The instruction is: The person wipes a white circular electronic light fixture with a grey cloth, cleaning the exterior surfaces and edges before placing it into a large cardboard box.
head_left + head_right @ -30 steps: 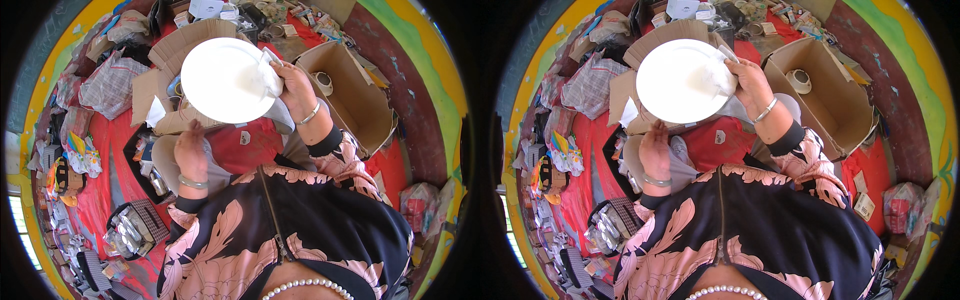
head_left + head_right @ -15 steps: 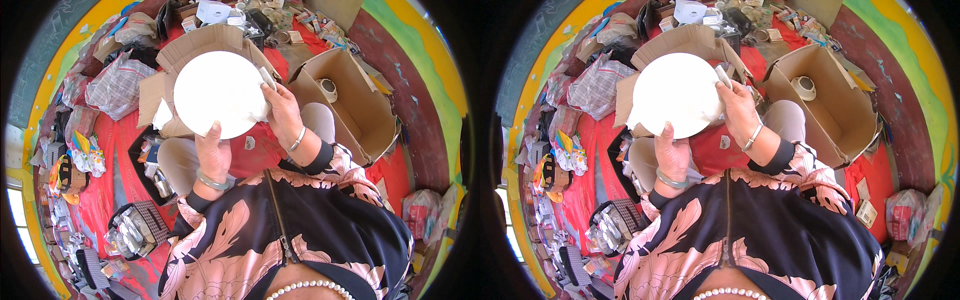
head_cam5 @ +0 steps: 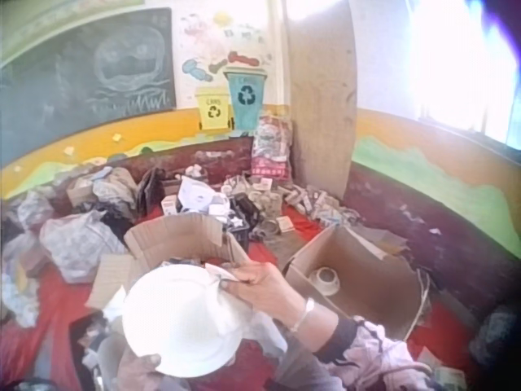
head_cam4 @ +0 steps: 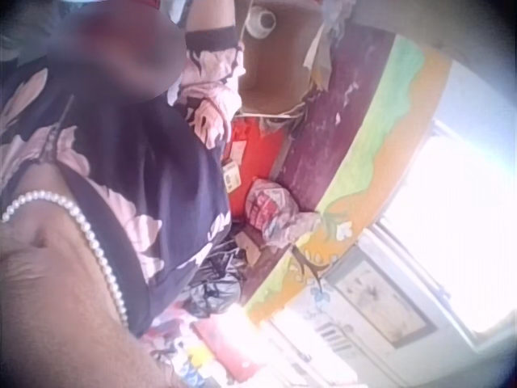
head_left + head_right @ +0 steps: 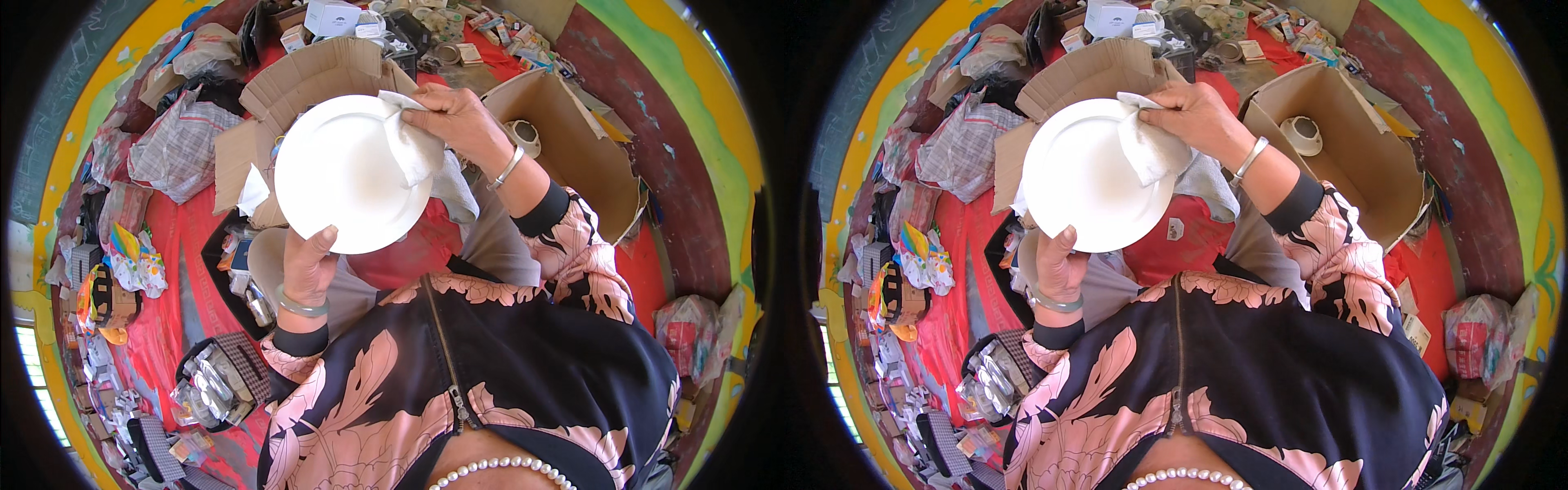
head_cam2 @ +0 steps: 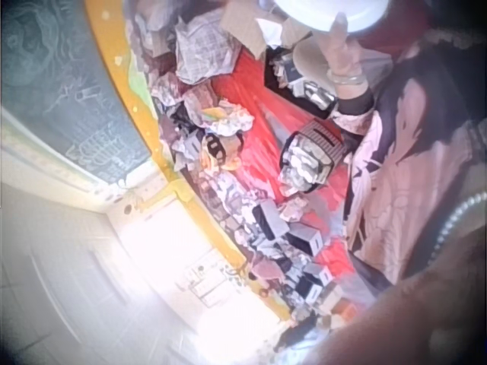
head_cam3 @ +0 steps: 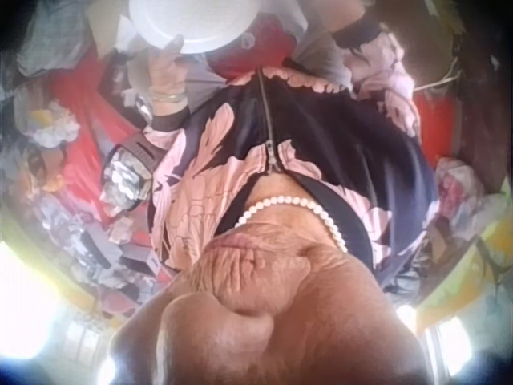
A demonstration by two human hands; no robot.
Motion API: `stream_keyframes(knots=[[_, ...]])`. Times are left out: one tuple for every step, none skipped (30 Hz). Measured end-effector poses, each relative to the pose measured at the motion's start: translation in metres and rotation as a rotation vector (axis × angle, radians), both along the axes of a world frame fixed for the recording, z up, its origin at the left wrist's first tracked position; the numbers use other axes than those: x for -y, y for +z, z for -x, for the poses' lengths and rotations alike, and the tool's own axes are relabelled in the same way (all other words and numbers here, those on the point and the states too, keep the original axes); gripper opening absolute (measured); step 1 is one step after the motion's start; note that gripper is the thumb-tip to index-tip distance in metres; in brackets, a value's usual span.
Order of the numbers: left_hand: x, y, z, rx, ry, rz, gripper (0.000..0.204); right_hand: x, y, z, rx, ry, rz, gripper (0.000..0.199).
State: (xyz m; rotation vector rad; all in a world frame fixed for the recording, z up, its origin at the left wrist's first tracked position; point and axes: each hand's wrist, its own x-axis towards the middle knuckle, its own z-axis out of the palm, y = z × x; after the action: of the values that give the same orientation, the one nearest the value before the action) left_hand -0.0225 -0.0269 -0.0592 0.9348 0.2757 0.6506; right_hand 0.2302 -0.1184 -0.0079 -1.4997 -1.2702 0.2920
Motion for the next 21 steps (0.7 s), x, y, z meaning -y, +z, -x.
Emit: stream_keyframes(knots=[[-0.001,-0.001,0.001,0.005,-0.003,0.0,0.066,-0.003,0.002,-0.001,0.079,0.005,-0.046,0.019],[-0.001,-0.001,0.001,0.01,-0.006,-0.001,0.067,-0.005,0.004,-0.002,0.158,0.011,-0.092,0.019],[0.0,-0.001,0.002,0.021,0.017,0.026,0.067,-0.005,0.007,-0.001,0.037,-0.033,-0.028,0.018],[0.001,0.0,0.002,0.031,0.039,0.052,0.067,-0.005,0.011,-0.001,-0.084,-0.075,0.037,0.017],[0.001,0.001,0.003,0.042,0.062,0.079,0.067,-0.005,0.015,0.0,-0.206,-0.118,0.103,0.017],[0.001,-0.002,0.005,0.066,0.079,0.114,0.067,-0.005,0.016,-0.007,-0.398,-0.094,0.08,0.017],[0.0,-0.005,0.008,0.09,0.096,0.149,0.067,-0.003,0.016,-0.013,-0.55,-0.059,0.006,0.019],[-0.001,-0.007,0.011,0.114,0.114,0.183,0.067,0.0,0.016,-0.019,-0.701,-0.022,-0.068,0.02],[-0.001,-0.007,0.012,0.108,0.117,0.172,0.067,0.004,0.016,-0.025,-0.72,-0.055,-0.093,0.023],[-0.002,-0.006,0.012,0.102,0.12,0.16,0.066,0.004,0.015,-0.025,-0.684,-0.068,-0.115,0.023],[-0.002,-0.005,0.012,0.096,0.123,0.148,0.066,0.005,0.014,-0.024,-0.648,-0.081,-0.138,0.023],[-0.001,-0.003,0.013,0.069,0.105,0.13,0.067,0.006,0.015,-0.021,-0.614,-0.089,-0.158,0.023],[-0.001,-0.001,0.013,0.043,0.085,0.112,0.067,0.008,0.016,-0.015,-0.499,-0.002,-0.099,0.023],[0.0,0.0,0.012,0.016,0.064,0.094,0.067,0.008,0.017,-0.005,-0.371,0.017,-0.046,0.024],[0.002,-0.001,0.012,0.007,0.043,0.057,0.068,0.009,0.021,0.001,-0.238,0.084,0.083,0.025],[0.004,-0.002,0.011,-0.002,0.022,0.02,0.068,0.01,0.023,0.005,-0.104,0.149,0.212,0.026],[0.005,-0.003,0.011,-0.011,-0.001,-0.017,0.068,0.008,0.019,0.011,-0.03,0.131,0.193,0.026],[0.006,-0.002,0.011,-0.036,-0.026,-0.026,0.069,0.008,0.015,0.009,-0.116,0.165,0.176,0.025],[0.007,0.0,0.012,-0.06,-0.051,-0.036,0.07,0.008,0.011,0.004,-0.202,0.197,0.159,0.024],[0.008,0.002,0.012,-0.085,-0.078,-0.045,0.07,0.008,0.009,0.002,-0.288,0.229,0.142,0.023],[0.008,0.006,0.013,-0.098,-0.12,-0.063,0.072,0.009,0.012,0.002,-0.363,0.227,0.191,0.022]])
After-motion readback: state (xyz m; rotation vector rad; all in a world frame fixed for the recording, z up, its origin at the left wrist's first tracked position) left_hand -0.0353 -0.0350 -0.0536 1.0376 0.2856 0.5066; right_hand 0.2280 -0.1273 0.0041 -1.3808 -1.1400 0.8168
